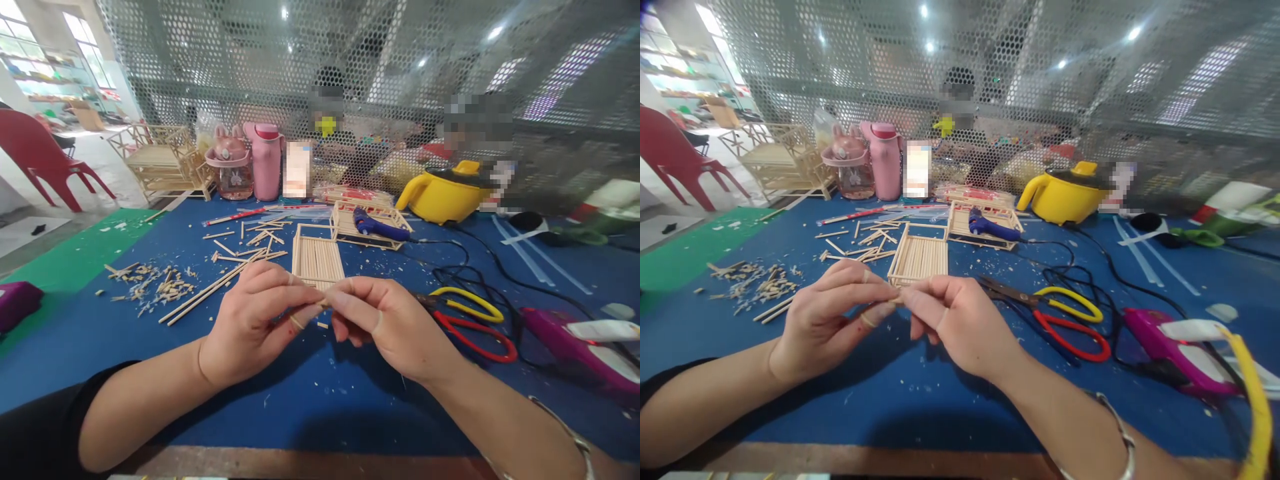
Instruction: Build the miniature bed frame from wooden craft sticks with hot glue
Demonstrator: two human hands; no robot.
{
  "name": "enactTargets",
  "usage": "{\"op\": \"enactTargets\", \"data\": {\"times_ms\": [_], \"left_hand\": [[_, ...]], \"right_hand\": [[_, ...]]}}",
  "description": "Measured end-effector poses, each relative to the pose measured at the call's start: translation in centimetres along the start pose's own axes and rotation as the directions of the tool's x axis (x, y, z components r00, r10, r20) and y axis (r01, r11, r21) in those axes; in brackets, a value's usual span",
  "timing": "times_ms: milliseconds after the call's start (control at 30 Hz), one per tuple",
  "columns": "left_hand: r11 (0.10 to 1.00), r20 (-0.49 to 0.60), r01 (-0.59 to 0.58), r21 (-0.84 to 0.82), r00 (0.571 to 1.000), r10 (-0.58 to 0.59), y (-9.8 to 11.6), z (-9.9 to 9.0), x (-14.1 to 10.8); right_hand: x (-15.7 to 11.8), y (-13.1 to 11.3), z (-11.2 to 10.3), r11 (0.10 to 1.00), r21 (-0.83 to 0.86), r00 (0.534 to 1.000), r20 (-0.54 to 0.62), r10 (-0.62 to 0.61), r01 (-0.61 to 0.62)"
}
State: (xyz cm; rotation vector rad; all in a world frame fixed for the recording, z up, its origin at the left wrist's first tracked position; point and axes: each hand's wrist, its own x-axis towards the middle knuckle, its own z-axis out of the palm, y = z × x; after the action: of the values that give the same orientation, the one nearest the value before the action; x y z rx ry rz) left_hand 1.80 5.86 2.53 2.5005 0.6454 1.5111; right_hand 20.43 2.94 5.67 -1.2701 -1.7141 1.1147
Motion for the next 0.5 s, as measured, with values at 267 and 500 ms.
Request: {"op": "enactTargets", "data": {"times_ms": [267,500], "left_hand": [[0.992,-0.011,0.112,-0.063,0.994,-0.113,-0.4,0.2,-0.4],[0.988,0.089,0.123,-0.097,0.989,-0.114,-0.2,0.2,-0.7]], "right_hand": [[-0.3,0.7,0.0,0.521,-0.692,0.657,-0.088,-0.749,0.5],[-0.3,0.7,1.2,0.364,-0.843,0.625,-0.043,-0.779,0.395]]}}
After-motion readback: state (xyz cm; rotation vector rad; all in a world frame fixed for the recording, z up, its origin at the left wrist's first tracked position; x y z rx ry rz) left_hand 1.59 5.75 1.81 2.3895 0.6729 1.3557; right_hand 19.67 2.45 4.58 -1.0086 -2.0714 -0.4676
